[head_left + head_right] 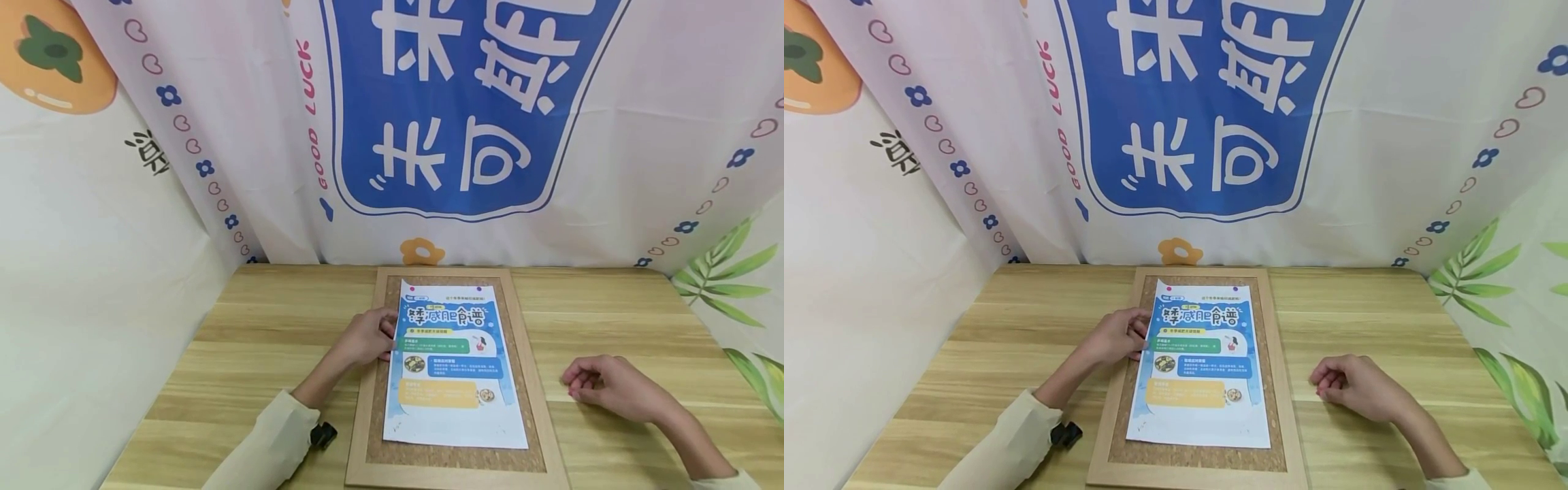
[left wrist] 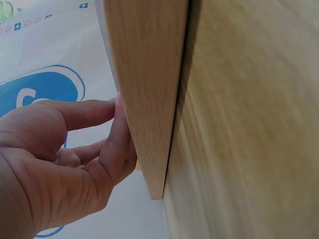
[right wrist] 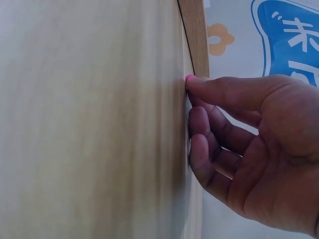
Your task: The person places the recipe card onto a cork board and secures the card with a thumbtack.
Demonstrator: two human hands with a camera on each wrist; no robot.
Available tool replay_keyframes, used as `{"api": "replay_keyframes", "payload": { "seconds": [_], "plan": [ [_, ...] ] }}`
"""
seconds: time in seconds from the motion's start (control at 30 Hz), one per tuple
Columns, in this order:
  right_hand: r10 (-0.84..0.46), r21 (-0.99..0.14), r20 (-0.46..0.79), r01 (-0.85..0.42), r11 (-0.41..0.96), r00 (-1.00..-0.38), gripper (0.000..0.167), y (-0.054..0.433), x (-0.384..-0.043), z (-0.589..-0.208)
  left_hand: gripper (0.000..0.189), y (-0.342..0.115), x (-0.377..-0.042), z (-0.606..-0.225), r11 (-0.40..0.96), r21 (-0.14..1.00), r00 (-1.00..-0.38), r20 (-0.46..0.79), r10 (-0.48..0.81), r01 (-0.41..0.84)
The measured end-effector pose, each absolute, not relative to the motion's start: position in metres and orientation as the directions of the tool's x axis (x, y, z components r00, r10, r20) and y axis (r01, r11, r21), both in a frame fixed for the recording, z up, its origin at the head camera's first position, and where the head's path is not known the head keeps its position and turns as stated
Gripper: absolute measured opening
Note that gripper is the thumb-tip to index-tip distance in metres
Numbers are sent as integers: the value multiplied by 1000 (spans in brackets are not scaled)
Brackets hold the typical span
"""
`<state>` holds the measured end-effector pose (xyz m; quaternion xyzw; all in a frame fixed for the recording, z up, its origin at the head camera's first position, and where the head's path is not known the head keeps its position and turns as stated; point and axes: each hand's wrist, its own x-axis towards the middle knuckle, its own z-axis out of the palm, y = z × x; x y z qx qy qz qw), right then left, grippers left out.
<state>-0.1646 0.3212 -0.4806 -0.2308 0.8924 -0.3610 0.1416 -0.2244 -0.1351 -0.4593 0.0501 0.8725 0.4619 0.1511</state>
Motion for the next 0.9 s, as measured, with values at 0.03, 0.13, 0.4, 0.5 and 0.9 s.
{"api": "replay_keyframes", "payload": {
  "seconds": [0.03,0.13,0.4,0.5,0.9],
  "plan": [
    [-518,-711,-82,-314,629,-851,9,321,-165,-481,55,-135,-224,-459,569,821,-950,-217,227,-52],
    [-532,-718,-76,-324,615,-843,7,321,-165,-481,56,-135,-224,-460,567,822,-950,-215,227,-51],
    [-548,-737,-73,-325,592,-833,5,316,-169,-478,55,-136,-225,-462,564,825,-950,-205,234,-39],
    [-555,-732,-49,-349,586,-830,6,312,-170,-475,55,-135,-225,-462,564,825,-950,-206,233,-41],
    [-583,-734,-26,-381,563,-812,6,288,-180,-464,55,-136,-225,-461,561,827,-950,-212,230,-48]
  ]
}}
